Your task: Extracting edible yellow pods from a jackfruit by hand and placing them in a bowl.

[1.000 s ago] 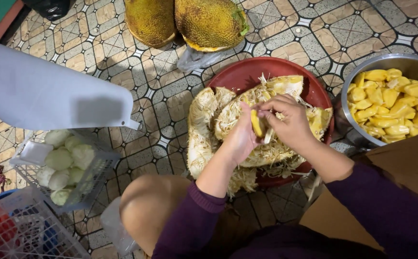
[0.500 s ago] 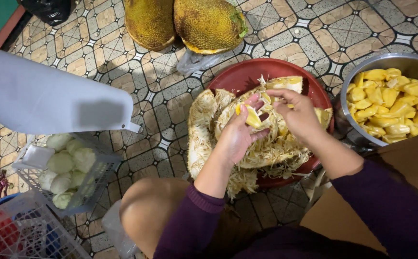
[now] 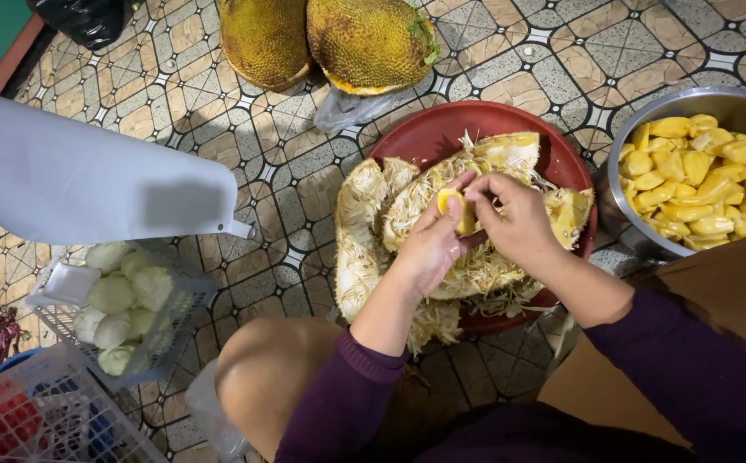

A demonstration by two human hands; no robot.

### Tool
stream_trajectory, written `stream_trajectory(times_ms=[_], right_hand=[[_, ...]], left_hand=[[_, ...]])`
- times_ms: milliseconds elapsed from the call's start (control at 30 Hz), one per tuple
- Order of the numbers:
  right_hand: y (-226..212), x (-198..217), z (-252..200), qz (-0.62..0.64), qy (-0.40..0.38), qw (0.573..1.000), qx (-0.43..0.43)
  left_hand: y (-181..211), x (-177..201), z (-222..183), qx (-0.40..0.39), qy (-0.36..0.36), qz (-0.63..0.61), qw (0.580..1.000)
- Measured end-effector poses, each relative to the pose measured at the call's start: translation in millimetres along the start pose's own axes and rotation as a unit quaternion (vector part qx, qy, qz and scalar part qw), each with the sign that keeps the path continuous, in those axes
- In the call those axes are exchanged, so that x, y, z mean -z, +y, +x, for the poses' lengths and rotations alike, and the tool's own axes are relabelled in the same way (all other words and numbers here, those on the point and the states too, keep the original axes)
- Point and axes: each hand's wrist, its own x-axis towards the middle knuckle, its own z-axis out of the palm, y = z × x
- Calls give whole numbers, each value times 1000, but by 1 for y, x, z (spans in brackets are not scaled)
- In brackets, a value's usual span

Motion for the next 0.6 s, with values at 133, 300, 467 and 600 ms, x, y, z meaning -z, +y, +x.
stream_trajectory(times_ms=[133,300,467,600], right_hand=[[8,6,3,-9,53,997,-50],[5,15,6,7,116,991,-73],[51,31,8,-153,59,985,-54],[76,31,4,-373,-30,926,-55]], left_hand=[[-14,26,17,-16,-36,-35,999],[-9,32,14,-104,2,-68,992],[-6,38,15,-106,-33,-98,989],[0,34,12,-90,-58,-81,991]])
